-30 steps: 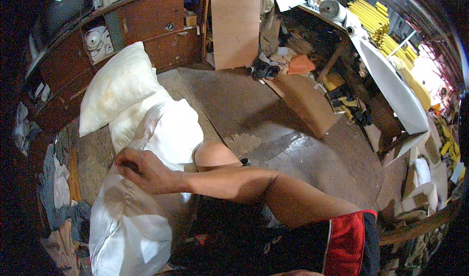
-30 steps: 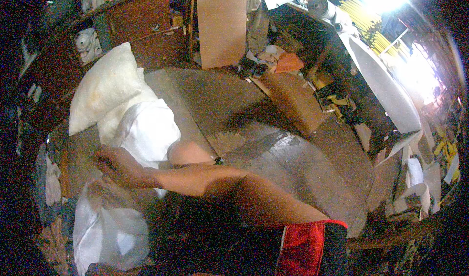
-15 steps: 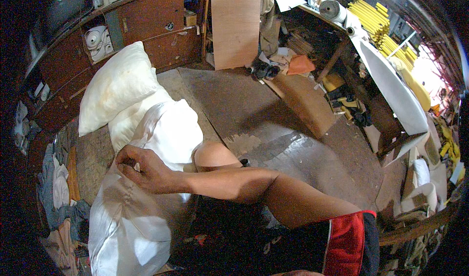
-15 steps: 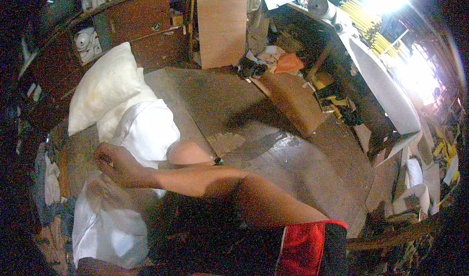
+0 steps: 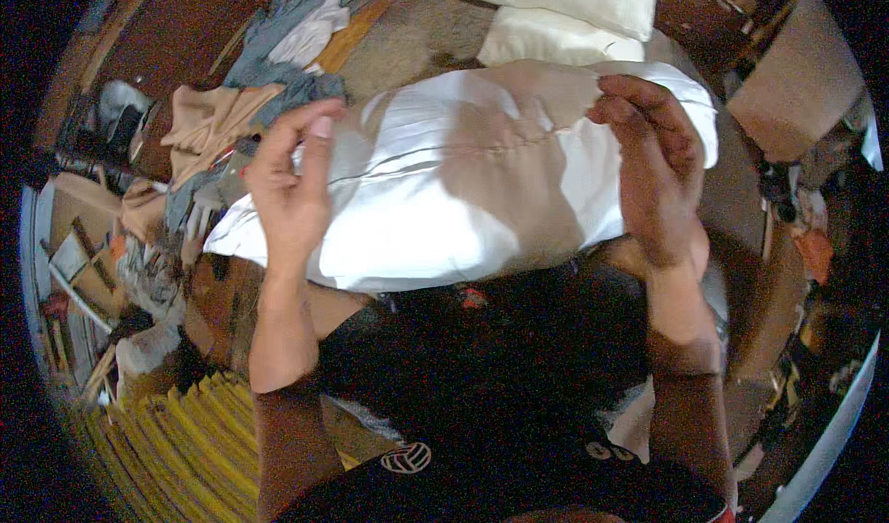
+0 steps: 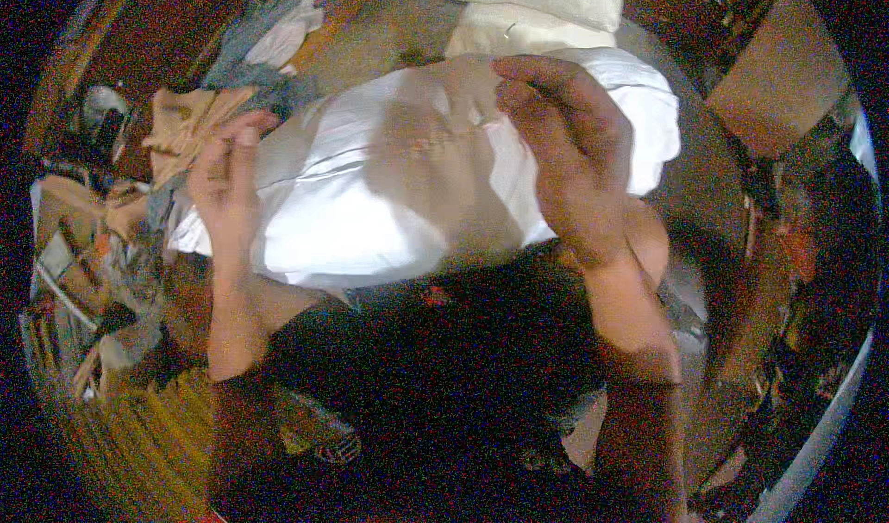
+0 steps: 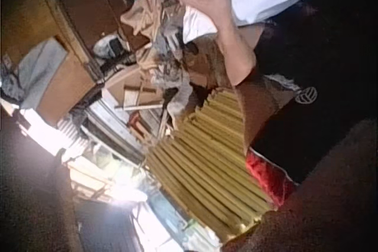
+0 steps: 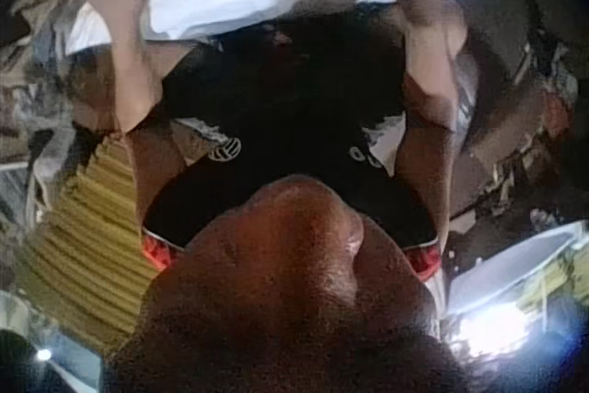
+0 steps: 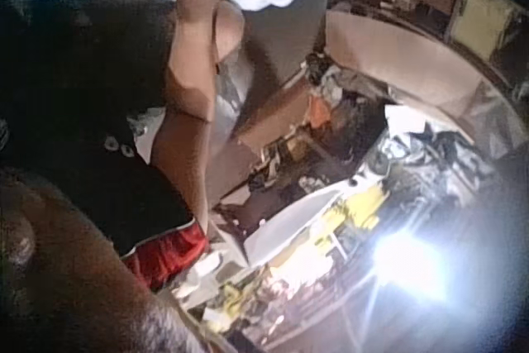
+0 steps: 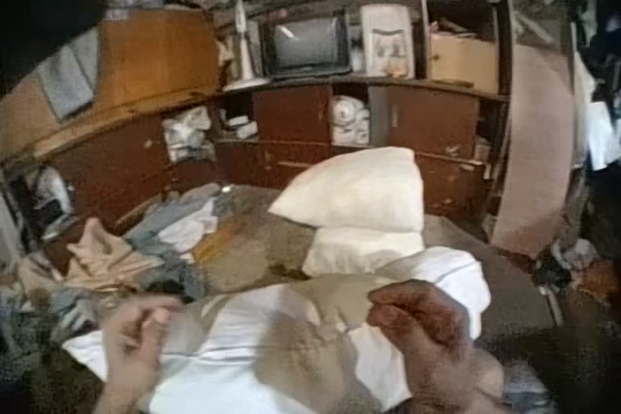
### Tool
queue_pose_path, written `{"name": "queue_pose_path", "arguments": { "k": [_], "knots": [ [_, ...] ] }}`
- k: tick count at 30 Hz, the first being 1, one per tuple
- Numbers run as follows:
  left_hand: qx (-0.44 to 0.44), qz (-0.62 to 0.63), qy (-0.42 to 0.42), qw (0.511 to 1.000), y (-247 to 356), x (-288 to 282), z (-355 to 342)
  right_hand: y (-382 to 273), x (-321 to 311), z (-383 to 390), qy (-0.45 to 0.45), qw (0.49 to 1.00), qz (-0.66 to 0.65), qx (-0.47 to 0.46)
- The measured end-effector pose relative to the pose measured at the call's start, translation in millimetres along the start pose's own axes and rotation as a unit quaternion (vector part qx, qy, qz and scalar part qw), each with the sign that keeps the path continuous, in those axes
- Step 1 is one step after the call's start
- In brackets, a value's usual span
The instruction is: The person sits on the floor and hand-sews a white pillow using a needle and thread. They repeatedly insert the needle through the fabric and pull the thread to close the opening.
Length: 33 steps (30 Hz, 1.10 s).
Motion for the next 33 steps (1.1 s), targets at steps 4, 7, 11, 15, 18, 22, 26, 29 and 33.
{"name": "queue_pose_path", "arguments": {
  "k": [4,7,11,15,18,22,26,29,33],
  "knots": [
    [0.038,-0.057,-0.059,0.996,1.2,13.5,7.7,-2.6,13.6,5.7,-0.024,0.997,-0.07,-0.002],
    [0.116,-0.102,-0.09,0.984,22.1,28.2,9.8,-4.4,18.3,4.8,-0.041,0.997,-0.061,-0.022],
    [0.174,-0.14,-0.151,0.963,45.1,57.6,10.0,6.0,22.0,1.2,-0.018,0.999,-0.041,0.031],
    [0.217,-0.241,-0.198,0.925,48.3,80.6,20.1,15.8,32.9,-11.0,-0.056,0.998,-0.026,0.019],
    [0.209,-0.262,-0.18,0.925,48.2,86.7,22.7,30.2,39.4,-17.7,-0.08,0.996,-0.038,0.029],
    [0.181,-0.293,-0.208,0.916,42.5,94.1,22.9,46.9,40.4,-23.0,-0.081,0.996,-0.041,0.013],
    [0.193,-0.276,-0.2,0.92,38.4,97.5,22.0,55.3,39.0,-24.3,-0.077,0.996,-0.026,0.029],
    [0.197,-0.288,-0.185,0.919,40.3,99.2,22.0,64.6,38.1,-22.1,-0.078,0.996,-0.029,0.024],
    [0.19,-0.296,-0.159,0.922,42.3,100.3,23.0,58.5,37.9,-19.2,-0.058,0.998,0.009,-0.029]
  ]
}}
Point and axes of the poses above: each hand's wrist, its own z-axis away from the middle knuckle, its own x-axis out of the palm, y = z × x, the point moved 8 cm from there along -z, towards the middle knuckle, and after that the axes turned 4 degrees about x, right-handed, at the moved point
